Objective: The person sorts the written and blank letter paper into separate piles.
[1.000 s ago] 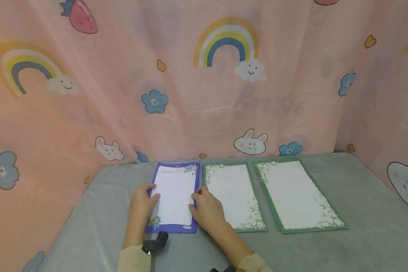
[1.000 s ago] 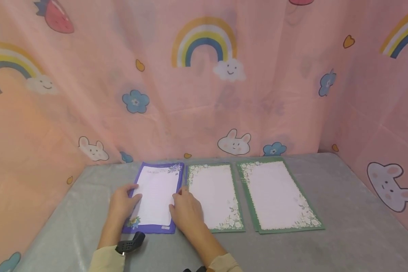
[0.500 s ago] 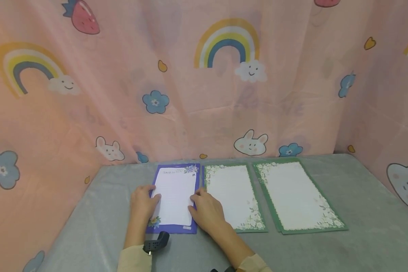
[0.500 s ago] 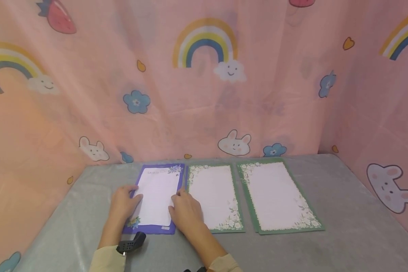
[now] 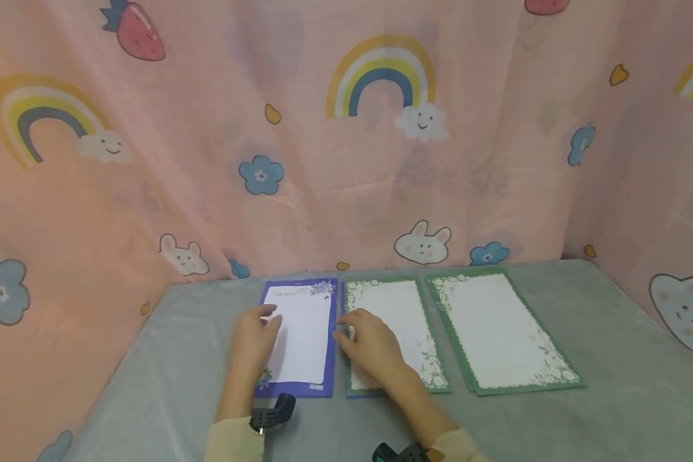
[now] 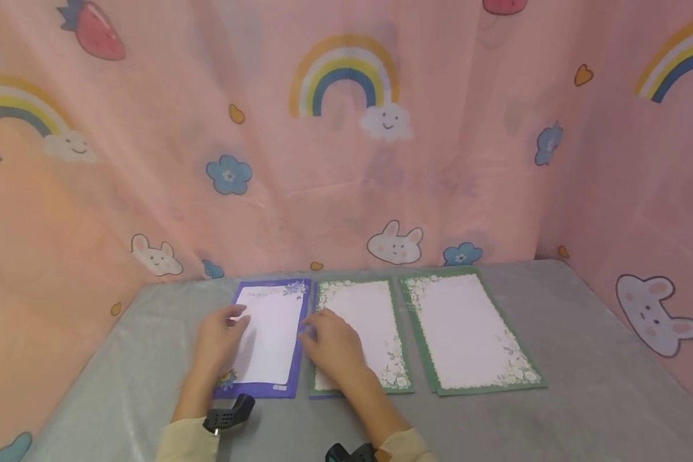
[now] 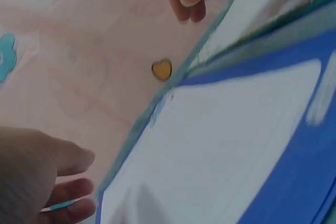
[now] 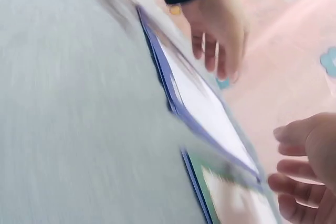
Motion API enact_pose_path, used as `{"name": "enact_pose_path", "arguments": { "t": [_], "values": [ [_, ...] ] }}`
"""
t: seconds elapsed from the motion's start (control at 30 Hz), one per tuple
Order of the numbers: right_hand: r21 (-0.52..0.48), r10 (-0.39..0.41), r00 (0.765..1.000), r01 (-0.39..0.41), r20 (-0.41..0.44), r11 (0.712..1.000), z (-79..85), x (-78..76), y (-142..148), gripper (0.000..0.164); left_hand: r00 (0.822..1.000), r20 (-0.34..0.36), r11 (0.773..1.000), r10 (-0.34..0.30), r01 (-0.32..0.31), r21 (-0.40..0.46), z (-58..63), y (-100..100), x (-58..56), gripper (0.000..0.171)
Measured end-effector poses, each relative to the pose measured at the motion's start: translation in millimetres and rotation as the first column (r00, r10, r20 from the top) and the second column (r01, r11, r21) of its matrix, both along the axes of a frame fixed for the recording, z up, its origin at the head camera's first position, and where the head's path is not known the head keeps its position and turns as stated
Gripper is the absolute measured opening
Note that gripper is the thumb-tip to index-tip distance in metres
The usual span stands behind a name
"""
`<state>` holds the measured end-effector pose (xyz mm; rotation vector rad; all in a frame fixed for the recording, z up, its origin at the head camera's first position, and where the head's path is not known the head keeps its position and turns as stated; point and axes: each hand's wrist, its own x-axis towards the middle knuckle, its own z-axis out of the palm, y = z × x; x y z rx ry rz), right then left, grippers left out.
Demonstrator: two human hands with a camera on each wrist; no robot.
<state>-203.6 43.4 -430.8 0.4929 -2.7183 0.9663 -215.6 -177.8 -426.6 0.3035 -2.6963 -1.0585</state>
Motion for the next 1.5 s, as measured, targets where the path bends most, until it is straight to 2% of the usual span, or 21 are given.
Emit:
{"name": "enact_pose_path", "arguments": {
  "t": [0.1,0.23,0.37,0.5,0.63,0.77,0.93,1.03,1.27,1.5],
  "values": [
    [-0.055,-0.023,1.0,0.024,0.019,0.998,-0.7,-5.4,17.4,0.022,0.997,-0.043,0.997,-0.068,0.069,0.02,5.1,15.7,-0.7,0.031],
    [-0.113,-0.086,0.996,0.086,0.002,0.99,-8.2,-9.6,41.9,0.019,0.984,-0.068,0.986,-0.165,0.165,-0.014,5.7,36.8,-0.6,0.026],
    [-0.163,-0.112,0.993,0.105,-0.031,0.981,-18.0,-10.8,64.9,0.017,0.968,-0.056,0.969,-0.245,0.244,-0.022,-1.1,55.4,0.2,0.025],
    [-0.164,-0.108,0.993,0.098,-0.049,0.982,-21.6,-9.8,84.5,0.018,0.955,-0.047,0.956,-0.293,0.293,-0.006,-9.0,69.1,1.8,0.026],
    [-0.13,-0.137,0.99,0.133,-0.022,0.982,-21.3,-7.9,101.6,0.022,0.948,-0.041,0.949,-0.315,0.314,-0.035,-17.8,76.6,1.2,0.03],
    [-0.118,-0.176,0.984,0.173,-0.016,0.978,-26.5,-7.9,114.0,0.026,0.94,-0.075,0.941,-0.334,0.327,-0.088,-25.6,81.3,0.8,0.03],
    [-0.132,-0.226,0.972,0.216,-0.066,0.968,-36.7,-8.6,122.8,0.029,0.913,-0.145,0.917,-0.381,0.354,-0.183,-35.8,83.5,0.1,0.03],
    [-0.12,-0.224,0.971,0.213,-0.084,0.97,-40.9,-9.0,123.4,0.029,0.899,-0.171,0.905,-0.404,0.365,-0.22,-40.2,82.1,-1.2,0.031],
    [-0.087,-0.222,0.968,0.213,-0.117,0.973,-42.2,-6.6,122.3,0.028,0.877,-0.144,0.877,-0.459,0.421,-0.231,-42.7,80.6,-0.9,0.038],
    [-0.07,-0.22,0.967,0.212,-0.128,0.975,-42.5,-5.3,123.0,0.027,0.876,-0.14,0.871,-0.462,0.419,-0.257,-42.6,81.9,0.1,0.039]
  ]
}}
